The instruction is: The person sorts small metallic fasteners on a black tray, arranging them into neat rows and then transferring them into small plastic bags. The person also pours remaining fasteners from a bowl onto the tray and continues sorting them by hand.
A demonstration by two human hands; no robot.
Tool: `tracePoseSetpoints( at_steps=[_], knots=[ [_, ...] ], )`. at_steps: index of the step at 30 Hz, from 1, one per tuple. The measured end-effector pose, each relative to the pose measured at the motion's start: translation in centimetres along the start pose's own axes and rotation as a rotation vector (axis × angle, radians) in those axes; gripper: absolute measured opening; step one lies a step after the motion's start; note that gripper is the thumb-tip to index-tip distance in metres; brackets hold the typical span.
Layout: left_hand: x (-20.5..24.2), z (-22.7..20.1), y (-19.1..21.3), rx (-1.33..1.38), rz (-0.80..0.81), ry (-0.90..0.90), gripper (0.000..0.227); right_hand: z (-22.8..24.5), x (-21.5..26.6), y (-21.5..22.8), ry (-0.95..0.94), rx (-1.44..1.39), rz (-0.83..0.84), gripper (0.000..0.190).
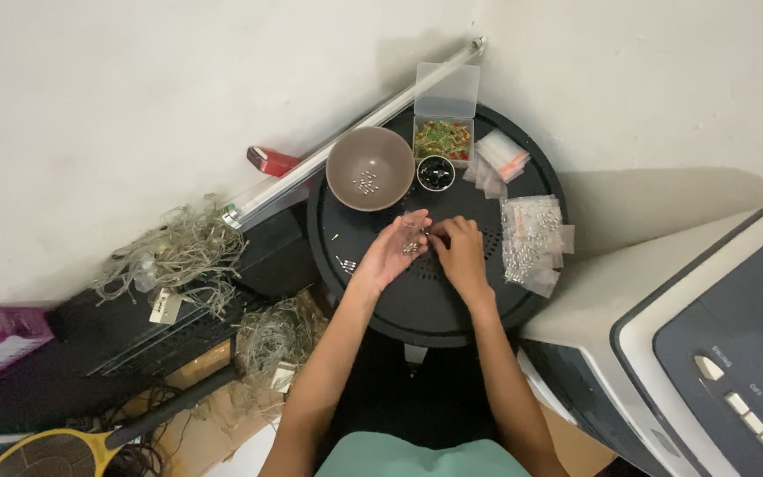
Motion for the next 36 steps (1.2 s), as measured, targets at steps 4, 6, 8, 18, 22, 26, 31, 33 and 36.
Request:
tracePoseSetpoints(
  at_steps=[4,6,8,18,22,26,31,33,36],
  knots=[
    [0.0,-0.1,-0.1,0.042,0.002,0.006,0.063,0.1,-0.1,0.2,0.001,0.021,-0.023,0.005],
    [0.1,-0.2,-0.3,0.026,0.001,0.005,0.062,0.7,-0.2,1.2,-0.054,-0.136,-0.070,0.004],
    [0.4,-0.4,-0.7,-0.005,0.024,-0.009,0.059,2.2,-0.2,2.9,-0.003,-0.181,-0.161,0.002],
    [1.7,-0.7,-3.5,-0.119,0.079,-0.017,0.045,8.6,0.8,8.7,0.351,-0.292,-0.379,0.011],
    [0.8,0.3,-1.4,-0.113,0.078,-0.016,0.043,9.3,1.1,8.4,0.428,-0.236,-0.344,0.022],
    [2.1,-1.0,-3.5,-0.114,0.057,-0.020,0.039,9.5,1.1,9.2,0.466,-0.231,-0.390,0.025],
    [1.7,-0.8,-3.2,-0.138,0.070,-0.007,0.046,9.1,1.1,9.7,0.427,-0.242,-0.400,0.022],
    [1.5,-0.7,-3.0,-0.133,0.088,-0.014,0.053,7.8,0.6,9.0,0.310,-0.249,-0.341,0.017],
    [1.7,-0.9,-3.2,-0.144,0.129,-0.028,0.052,6.8,0.3,8.1,0.251,-0.254,-0.283,0.014]
  ],
)
Point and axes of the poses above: each hand's wrist, its own x-axis away from the middle knuckle, its own y-axis out of the back of the hand, z = x × y, the point moved 8 cm from there along -x, towards the middle knuckle, and after that the axes turned 5 degrees about -z, right-handed, at the moved point
